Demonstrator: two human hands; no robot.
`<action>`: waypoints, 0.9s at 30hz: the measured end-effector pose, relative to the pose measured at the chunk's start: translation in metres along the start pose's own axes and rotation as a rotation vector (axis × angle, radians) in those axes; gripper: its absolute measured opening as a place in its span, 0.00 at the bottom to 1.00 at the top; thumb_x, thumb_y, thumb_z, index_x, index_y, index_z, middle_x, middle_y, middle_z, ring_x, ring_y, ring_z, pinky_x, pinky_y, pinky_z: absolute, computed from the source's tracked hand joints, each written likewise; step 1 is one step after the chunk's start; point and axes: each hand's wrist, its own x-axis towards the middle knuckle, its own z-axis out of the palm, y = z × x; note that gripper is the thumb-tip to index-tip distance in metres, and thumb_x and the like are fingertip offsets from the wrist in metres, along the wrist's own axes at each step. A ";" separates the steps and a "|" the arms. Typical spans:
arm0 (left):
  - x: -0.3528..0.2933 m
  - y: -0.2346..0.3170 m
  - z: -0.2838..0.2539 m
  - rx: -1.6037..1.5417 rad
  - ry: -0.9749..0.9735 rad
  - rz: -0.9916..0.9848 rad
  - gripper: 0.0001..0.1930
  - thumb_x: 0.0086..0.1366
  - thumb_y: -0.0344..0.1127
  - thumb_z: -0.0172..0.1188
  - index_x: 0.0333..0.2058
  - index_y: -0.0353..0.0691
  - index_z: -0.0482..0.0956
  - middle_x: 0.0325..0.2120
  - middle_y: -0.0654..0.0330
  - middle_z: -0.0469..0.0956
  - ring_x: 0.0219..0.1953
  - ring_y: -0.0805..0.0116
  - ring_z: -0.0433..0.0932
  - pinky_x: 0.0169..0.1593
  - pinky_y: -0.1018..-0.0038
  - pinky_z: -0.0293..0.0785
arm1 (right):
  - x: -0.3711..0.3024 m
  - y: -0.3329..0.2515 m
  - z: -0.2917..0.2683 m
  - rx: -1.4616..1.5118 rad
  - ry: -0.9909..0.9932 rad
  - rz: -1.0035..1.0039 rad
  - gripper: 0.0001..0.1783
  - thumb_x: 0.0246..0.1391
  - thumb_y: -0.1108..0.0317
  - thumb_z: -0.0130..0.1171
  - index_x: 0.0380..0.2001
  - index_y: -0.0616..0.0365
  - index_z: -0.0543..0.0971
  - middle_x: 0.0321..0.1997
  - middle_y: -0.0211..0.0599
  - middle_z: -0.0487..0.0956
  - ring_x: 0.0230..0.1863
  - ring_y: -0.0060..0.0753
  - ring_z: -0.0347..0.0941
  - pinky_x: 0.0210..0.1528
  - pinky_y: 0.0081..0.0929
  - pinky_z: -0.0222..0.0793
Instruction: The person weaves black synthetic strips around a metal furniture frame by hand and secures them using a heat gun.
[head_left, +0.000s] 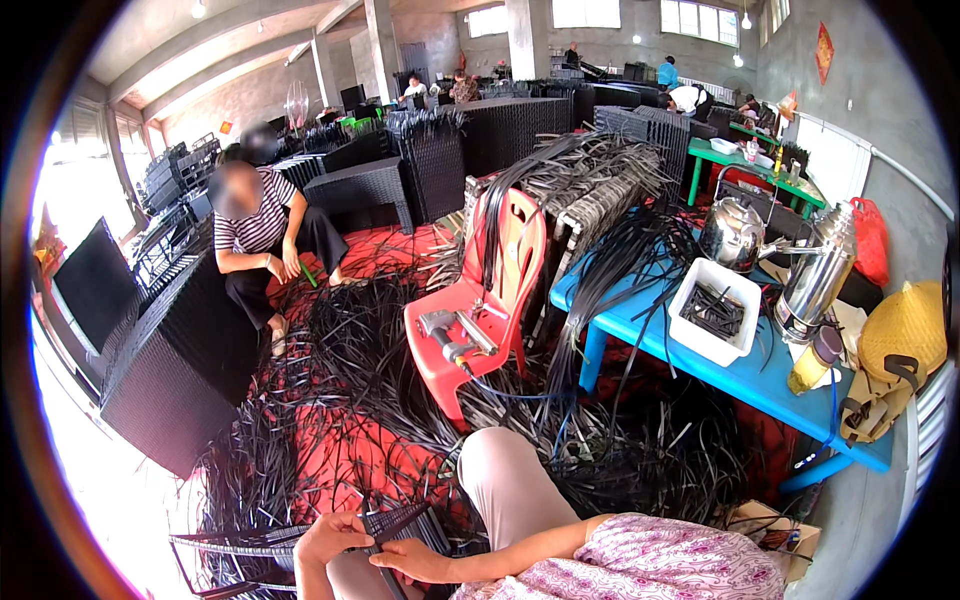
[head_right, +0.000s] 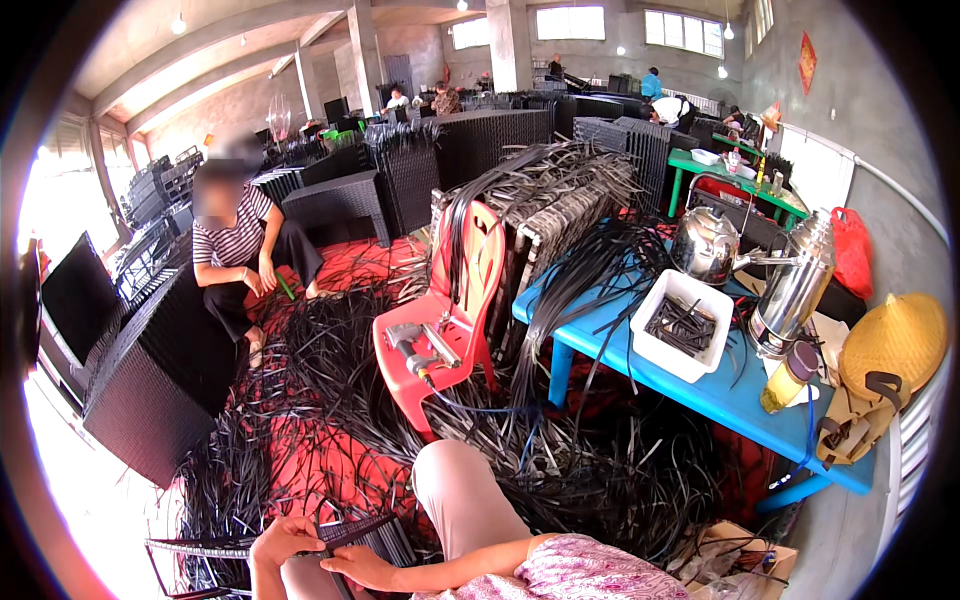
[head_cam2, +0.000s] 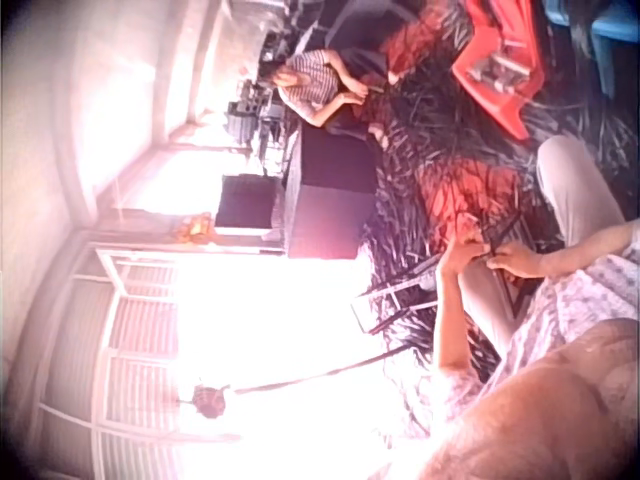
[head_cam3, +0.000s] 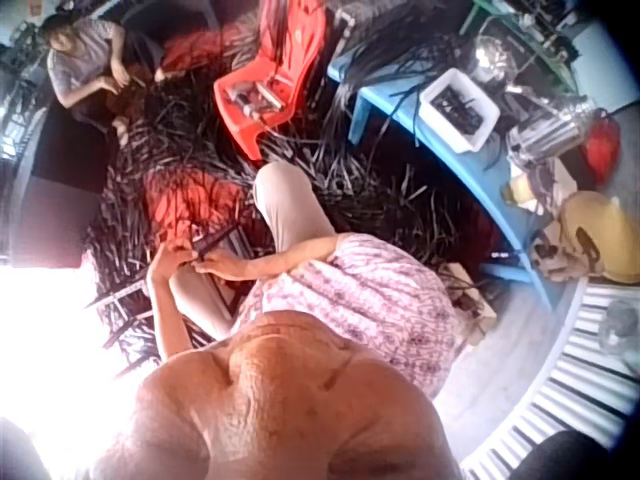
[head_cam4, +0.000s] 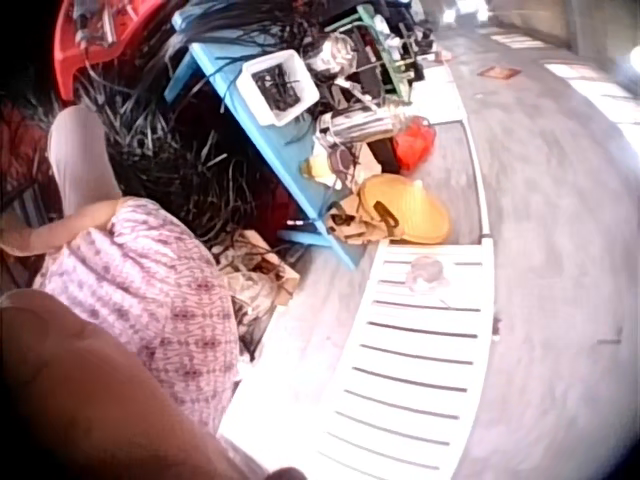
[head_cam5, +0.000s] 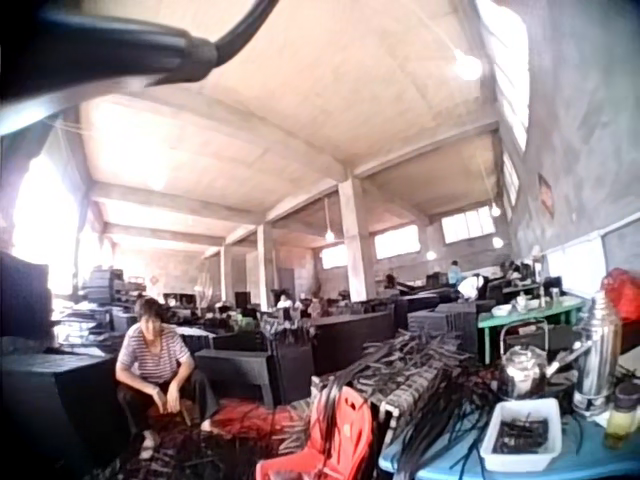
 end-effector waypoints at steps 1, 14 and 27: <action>0.001 0.000 -0.001 0.010 0.013 -0.004 0.06 0.52 0.23 0.70 0.27 0.37 0.81 0.24 0.66 0.79 0.27 0.80 0.76 0.32 0.82 0.72 | 0.003 0.002 -0.002 -0.007 -0.002 0.001 0.23 0.61 0.46 0.57 0.28 0.58 0.76 0.19 0.24 0.68 0.17 0.17 0.66 0.19 0.19 0.64; 0.008 -0.009 -0.006 -0.019 0.015 0.012 0.06 0.52 0.20 0.69 0.27 0.35 0.81 0.24 0.66 0.79 0.27 0.78 0.77 0.34 0.82 0.72 | 0.008 -0.001 -0.004 -0.032 0.026 -0.022 0.26 0.59 0.45 0.59 0.25 0.59 0.75 0.18 0.26 0.69 0.17 0.19 0.67 0.18 0.20 0.64; 0.003 -0.007 -0.005 -0.021 -0.002 0.038 0.05 0.52 0.22 0.68 0.26 0.36 0.81 0.23 0.67 0.79 0.27 0.80 0.76 0.32 0.83 0.72 | 0.005 0.000 -0.001 -0.027 0.020 -0.036 0.23 0.61 0.49 0.58 0.25 0.59 0.75 0.16 0.25 0.68 0.16 0.18 0.66 0.18 0.21 0.61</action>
